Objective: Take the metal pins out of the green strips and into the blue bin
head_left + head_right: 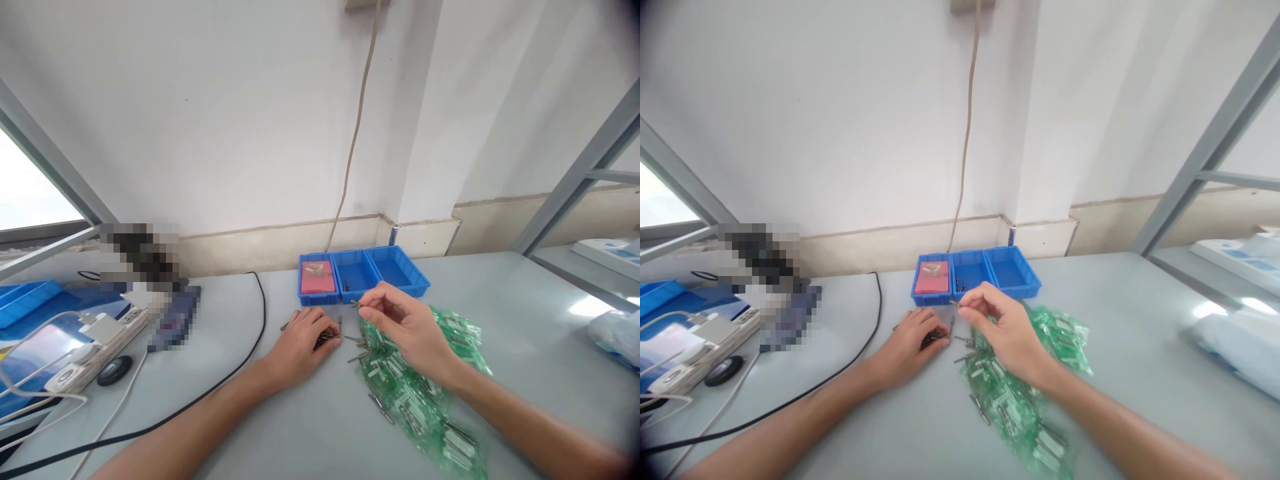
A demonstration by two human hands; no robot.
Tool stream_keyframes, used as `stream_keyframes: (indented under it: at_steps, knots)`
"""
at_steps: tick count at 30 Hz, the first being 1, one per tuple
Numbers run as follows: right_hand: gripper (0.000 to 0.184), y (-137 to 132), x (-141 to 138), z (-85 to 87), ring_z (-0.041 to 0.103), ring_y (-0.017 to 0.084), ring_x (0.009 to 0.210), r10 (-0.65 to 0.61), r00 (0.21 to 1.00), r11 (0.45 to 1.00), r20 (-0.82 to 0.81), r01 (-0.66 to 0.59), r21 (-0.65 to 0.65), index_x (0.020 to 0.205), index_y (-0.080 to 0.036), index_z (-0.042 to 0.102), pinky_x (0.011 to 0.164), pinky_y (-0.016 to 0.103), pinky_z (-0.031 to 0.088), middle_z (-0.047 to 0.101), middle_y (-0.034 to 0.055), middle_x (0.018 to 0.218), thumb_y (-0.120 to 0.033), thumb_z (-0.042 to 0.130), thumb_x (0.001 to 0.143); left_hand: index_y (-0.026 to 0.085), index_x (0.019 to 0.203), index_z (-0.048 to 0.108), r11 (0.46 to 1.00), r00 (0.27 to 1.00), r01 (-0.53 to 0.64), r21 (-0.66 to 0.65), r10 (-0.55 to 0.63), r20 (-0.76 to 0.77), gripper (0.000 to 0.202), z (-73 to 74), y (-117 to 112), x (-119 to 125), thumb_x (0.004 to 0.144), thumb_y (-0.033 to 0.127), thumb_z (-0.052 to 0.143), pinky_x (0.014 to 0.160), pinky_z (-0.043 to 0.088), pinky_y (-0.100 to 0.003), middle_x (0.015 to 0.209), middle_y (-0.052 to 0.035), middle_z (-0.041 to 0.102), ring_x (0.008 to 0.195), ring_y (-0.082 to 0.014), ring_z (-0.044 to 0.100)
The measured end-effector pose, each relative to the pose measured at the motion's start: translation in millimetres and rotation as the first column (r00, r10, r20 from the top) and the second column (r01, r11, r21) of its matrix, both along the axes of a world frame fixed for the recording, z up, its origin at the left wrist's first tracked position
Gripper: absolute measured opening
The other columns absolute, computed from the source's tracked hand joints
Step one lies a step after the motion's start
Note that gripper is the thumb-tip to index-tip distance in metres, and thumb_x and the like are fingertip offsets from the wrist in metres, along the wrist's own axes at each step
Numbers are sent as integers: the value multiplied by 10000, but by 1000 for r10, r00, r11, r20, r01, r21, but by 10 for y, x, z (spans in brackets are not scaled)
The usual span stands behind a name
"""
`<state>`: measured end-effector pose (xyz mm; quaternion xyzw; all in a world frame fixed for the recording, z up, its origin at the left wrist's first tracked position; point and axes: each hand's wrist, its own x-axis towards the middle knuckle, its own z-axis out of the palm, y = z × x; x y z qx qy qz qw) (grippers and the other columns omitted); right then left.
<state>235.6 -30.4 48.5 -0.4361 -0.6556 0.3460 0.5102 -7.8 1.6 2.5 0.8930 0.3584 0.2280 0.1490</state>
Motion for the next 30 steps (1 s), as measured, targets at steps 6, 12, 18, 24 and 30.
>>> stream_keyframes:
  at_steps: [6,12,18,24,30]
  knots:
    - [284,12,40,27,502,144,647,88,976,979,-197,-121,-166,1035,-244,720,591,305,394,676,27,909,-524,692,999,241,1058,640,1000,1000,7,-6,-7,0,46,0,4,1,1068,286,637,883,408,-366,1068,-12,671,1006,-218,590]
    - [368,25,20,67,478,136,638,156,933,919,-325,-258,-299,994,-220,714,596,289,373,636,16,840,-587,695,978,238,1053,642,1000,1000,6,1,-6,-8,61,-1,4,0,1069,293,623,879,419,-368,1072,-21,675,1006,-220,599]
    - [371,43,21,59,463,136,647,181,895,874,-409,-337,-351,997,-215,707,622,289,401,591,11,851,-581,735,948,242,1057,640,1000,1000,1,1,-1,-6,36,11,0,3,1064,277,636,880,411,-365,1070,-10,674,1012,-218,592]
    - [305,65,42,36,465,125,652,190,891,879,-413,-341,-332,1041,-230,680,625,288,373,595,4,908,-527,718,980,244,1059,631,1000,1000,7,-12,-7,4,22,15,2,3,1060,264,642,882,401,-369,1067,-10,667,1007,-223,588]
    - [202,121,46,-55,558,181,708,50,999,992,2,-49,-115,1034,-264,655,678,325,437,611,-10,838,-465,636,1038,241,1059,627,1000,1000,18,-16,-17,13,19,24,6,2,1055,242,646,875,398,-370,1073,-12,661,1005,-221,591]
